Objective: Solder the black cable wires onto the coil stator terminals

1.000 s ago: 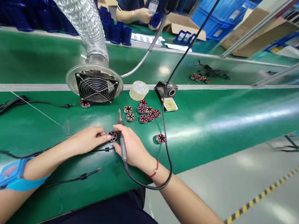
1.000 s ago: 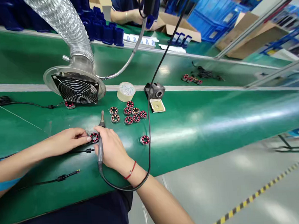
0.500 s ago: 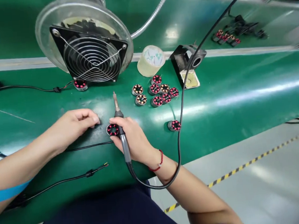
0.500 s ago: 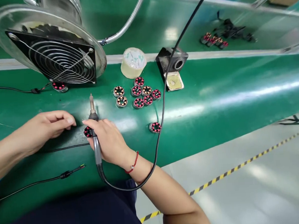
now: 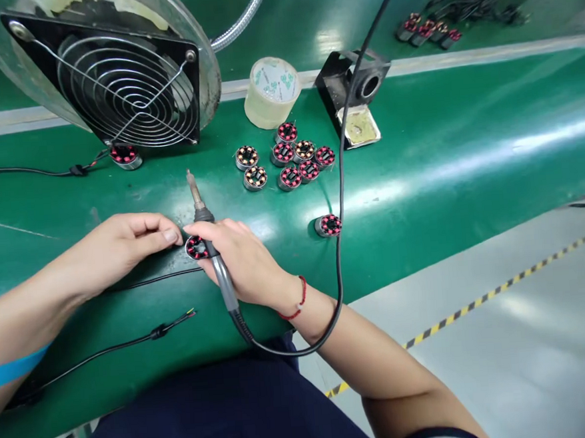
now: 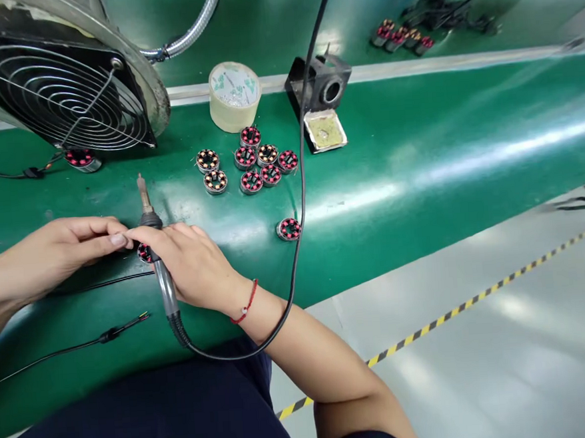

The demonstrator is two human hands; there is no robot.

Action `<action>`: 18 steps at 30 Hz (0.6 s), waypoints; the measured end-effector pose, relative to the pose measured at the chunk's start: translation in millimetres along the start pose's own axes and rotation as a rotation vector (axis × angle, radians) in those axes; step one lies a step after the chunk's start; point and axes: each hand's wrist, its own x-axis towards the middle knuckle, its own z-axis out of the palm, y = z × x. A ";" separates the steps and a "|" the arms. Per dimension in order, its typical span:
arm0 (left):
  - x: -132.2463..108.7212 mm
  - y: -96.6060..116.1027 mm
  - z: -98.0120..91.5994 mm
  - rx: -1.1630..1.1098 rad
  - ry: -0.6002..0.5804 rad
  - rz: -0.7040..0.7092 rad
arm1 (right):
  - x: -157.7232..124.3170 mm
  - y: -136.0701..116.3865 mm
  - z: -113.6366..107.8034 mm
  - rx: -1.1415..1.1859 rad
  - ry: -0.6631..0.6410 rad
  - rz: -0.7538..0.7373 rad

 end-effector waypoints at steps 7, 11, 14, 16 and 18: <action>-20.6 -12.6 17.6 0.344 0.042 0.256 | -4.4 7.4 -10.5 0.008 0.100 0.032; -29.7 -12.2 34.4 0.534 0.042 0.368 | -6.3 -1.8 -26.1 0.048 0.199 0.065; -33.6 -10.8 30.1 0.383 0.039 0.271 | -11.7 -18.0 -32.8 0.142 0.265 0.163; -37.0 -11.6 21.9 0.220 0.026 0.186 | -15.8 -29.2 -30.7 0.245 0.295 0.192; -41.0 -13.7 14.0 0.081 -0.006 0.148 | -17.9 -37.7 -24.4 0.351 0.333 0.205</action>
